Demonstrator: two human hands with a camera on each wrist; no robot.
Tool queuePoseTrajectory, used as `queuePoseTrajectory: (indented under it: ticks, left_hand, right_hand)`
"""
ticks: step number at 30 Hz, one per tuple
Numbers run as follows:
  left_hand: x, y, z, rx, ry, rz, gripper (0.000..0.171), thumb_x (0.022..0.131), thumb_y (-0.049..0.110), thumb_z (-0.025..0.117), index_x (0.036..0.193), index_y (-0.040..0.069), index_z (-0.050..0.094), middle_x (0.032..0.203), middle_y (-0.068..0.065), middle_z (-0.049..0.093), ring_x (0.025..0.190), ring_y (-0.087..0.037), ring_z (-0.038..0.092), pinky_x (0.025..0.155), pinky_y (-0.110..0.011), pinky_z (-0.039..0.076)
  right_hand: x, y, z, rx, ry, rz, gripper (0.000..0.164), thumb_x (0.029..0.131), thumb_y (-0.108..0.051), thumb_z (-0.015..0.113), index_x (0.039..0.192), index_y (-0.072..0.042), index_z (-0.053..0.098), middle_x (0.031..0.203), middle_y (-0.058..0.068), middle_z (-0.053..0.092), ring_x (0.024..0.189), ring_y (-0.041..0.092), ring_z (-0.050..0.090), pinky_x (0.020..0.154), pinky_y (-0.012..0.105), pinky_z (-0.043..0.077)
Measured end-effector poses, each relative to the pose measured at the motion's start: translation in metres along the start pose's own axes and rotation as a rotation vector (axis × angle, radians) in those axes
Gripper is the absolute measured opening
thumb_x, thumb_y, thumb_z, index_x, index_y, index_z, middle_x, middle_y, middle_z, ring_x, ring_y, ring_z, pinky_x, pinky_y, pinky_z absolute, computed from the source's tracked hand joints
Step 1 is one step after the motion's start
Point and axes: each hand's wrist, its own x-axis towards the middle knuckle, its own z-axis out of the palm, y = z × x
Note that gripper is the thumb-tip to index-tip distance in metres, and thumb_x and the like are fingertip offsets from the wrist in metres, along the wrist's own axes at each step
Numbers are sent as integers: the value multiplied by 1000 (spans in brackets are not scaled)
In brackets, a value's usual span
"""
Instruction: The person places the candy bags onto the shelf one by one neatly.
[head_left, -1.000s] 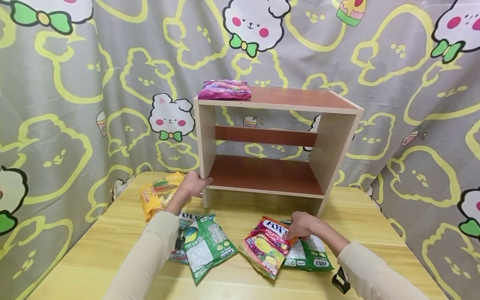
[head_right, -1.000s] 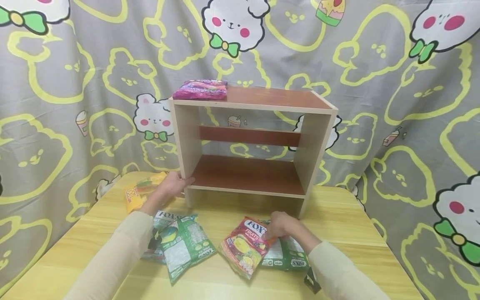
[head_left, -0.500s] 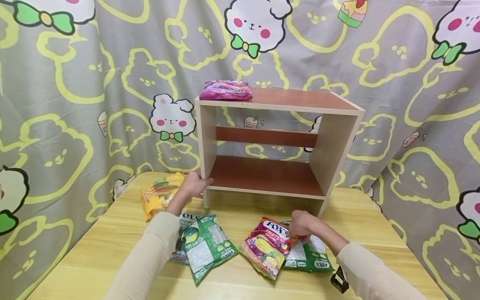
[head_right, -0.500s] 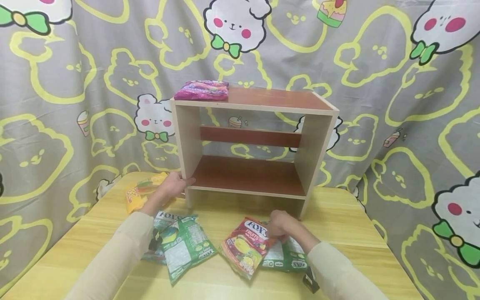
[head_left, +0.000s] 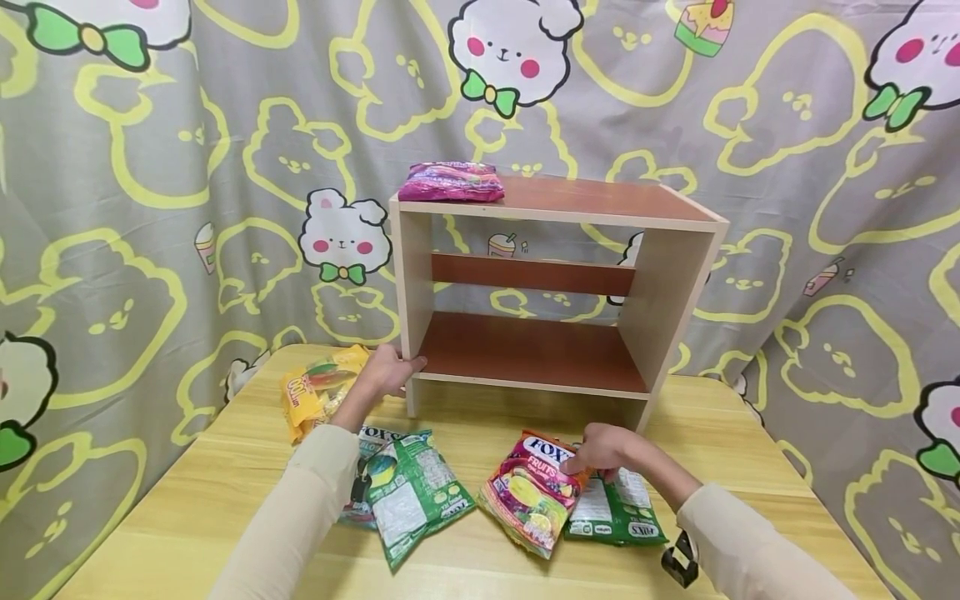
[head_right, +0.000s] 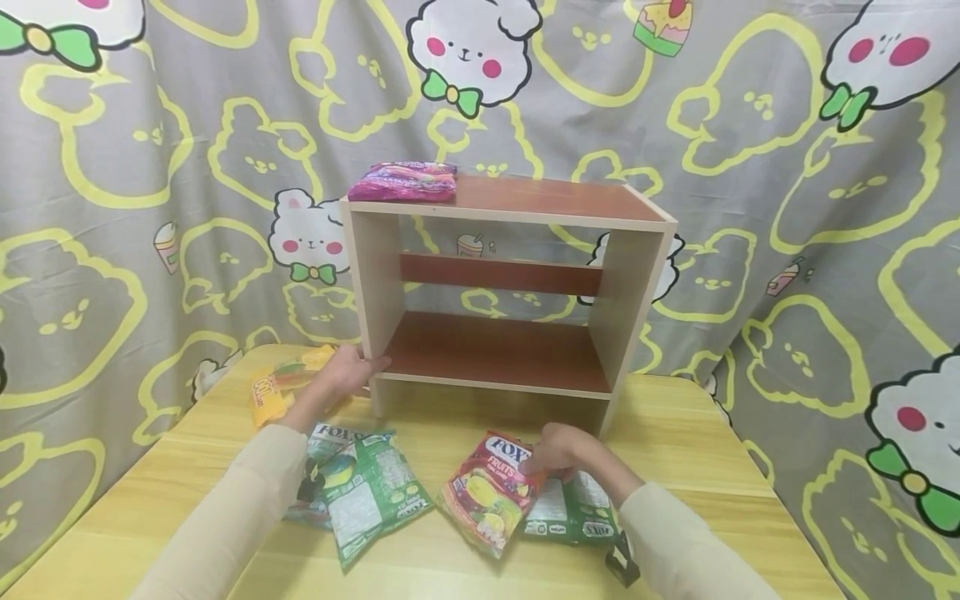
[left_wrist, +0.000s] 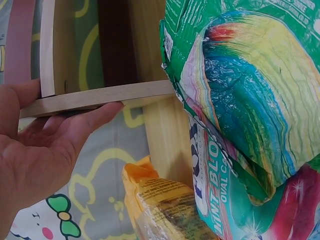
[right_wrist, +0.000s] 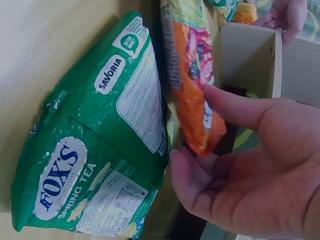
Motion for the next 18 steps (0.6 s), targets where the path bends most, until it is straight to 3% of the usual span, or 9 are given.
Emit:
queuePoseTrajectory:
  ticks: [4, 8, 13, 18]
  left_hand:
    - [-1, 1, 0, -3, 2, 0, 49, 101, 26, 59, 139, -6, 54, 137, -27, 57, 126, -42, 57, 83, -45, 63]
    - [-2, 1, 1, -3, 6, -4, 49, 101, 26, 60, 137, -7, 55, 135, -27, 58, 125, -40, 59, 83, -45, 63]
    - [-2, 0, 1, -8, 7, -10, 49, 101, 26, 60, 137, -6, 55, 135, -26, 59, 125, -40, 59, 85, -46, 62]
    - [-2, 2, 1, -11, 7, -7, 49, 101, 26, 60, 137, -8, 55, 135, -27, 58, 125, -41, 59, 85, -46, 62]
  right_hand:
    - [1, 0, 2, 20, 6, -6, 62, 83, -41, 83, 116, 6, 59, 101, 11, 58, 82, 22, 60, 71, 34, 61]
    - [0, -1, 3, 98, -16, -11, 57, 84, -42, 83, 111, 4, 62, 95, 11, 61, 75, 23, 66, 68, 34, 63]
    - [1, -2, 7, 236, -47, -34, 42, 86, -33, 82, 101, 4, 67, 88, 13, 69, 75, 25, 72, 69, 38, 64]
    - [5, -4, 10, 355, -30, -43, 37, 86, -24, 83, 101, 6, 67, 88, 13, 72, 76, 26, 73, 69, 39, 64]
